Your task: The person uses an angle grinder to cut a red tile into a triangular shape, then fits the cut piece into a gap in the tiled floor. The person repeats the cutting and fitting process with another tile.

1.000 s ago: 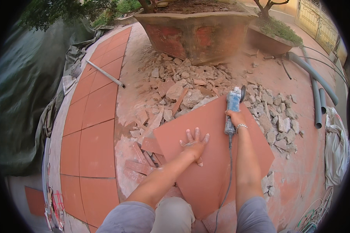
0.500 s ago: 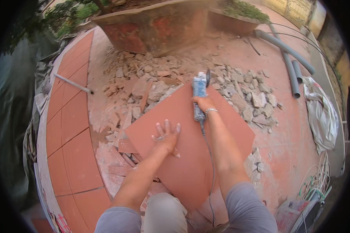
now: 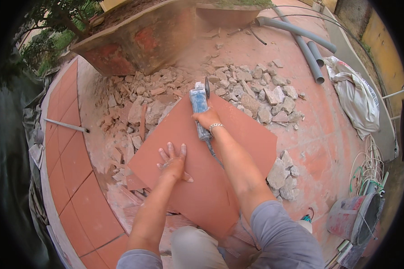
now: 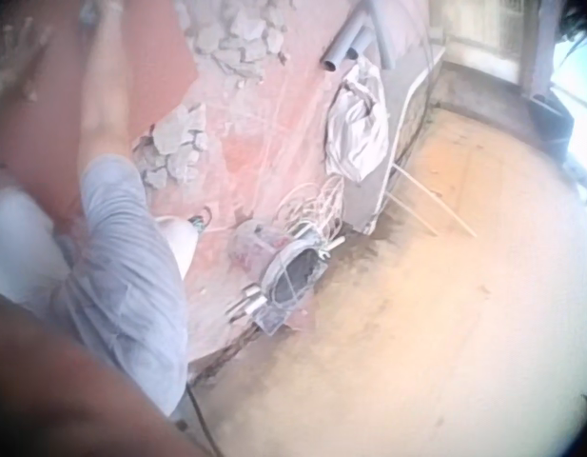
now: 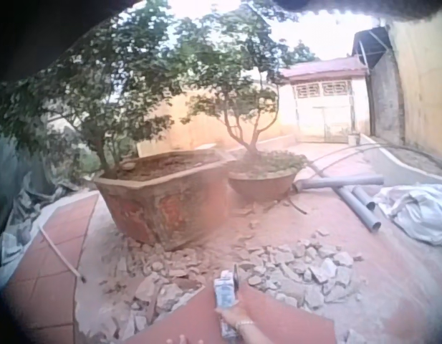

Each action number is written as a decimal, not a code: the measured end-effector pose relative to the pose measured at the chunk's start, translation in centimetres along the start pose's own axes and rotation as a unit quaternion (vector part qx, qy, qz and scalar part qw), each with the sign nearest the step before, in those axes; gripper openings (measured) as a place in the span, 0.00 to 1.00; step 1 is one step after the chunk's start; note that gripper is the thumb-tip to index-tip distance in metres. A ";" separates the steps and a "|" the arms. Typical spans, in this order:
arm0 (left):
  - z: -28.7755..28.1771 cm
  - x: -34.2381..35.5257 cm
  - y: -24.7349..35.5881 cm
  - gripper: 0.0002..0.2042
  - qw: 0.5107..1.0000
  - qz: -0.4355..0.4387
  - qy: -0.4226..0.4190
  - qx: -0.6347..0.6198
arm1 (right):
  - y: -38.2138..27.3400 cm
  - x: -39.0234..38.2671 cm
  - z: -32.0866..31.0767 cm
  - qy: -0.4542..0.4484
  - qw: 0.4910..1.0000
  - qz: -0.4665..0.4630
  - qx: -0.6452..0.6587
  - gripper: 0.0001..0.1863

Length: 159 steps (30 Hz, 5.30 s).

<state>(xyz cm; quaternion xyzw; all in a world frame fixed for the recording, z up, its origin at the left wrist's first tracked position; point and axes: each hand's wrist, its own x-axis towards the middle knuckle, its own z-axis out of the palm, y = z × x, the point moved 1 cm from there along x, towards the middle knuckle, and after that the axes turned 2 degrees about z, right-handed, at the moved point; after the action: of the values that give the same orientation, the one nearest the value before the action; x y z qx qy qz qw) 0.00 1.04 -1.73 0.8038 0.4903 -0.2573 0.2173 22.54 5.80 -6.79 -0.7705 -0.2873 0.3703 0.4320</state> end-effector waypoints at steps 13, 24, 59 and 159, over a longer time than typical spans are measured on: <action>0.2 -0.2 0.0 0.74 1.000 0.005 0.010 -0.001 | 0.3 -2.1 -0.1 -0.002 1.000 -0.003 0.015 0.29; -0.2 -0.3 0.0 0.75 1.000 0.005 0.001 -0.001 | 0.6 -2.9 -0.2 -0.010 1.000 0.000 0.006 0.27; 0.0 -0.3 -0.3 0.75 1.000 0.011 0.012 0.001 | 1.9 -6.0 0.0 0.008 1.000 0.009 0.017 0.26; 0.8 -0.2 -0.3 0.75 0.999 0.005 0.028 0.038 | 5.2 -17.0 -0.5 -0.019 0.999 0.048 -0.003 0.37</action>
<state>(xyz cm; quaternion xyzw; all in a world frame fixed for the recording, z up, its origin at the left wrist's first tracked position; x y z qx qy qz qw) -0.56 0.53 -2.25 0.8207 0.4824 -0.2521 0.1738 14.02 -9.83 -5.71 -0.7775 -0.2595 0.4041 0.4061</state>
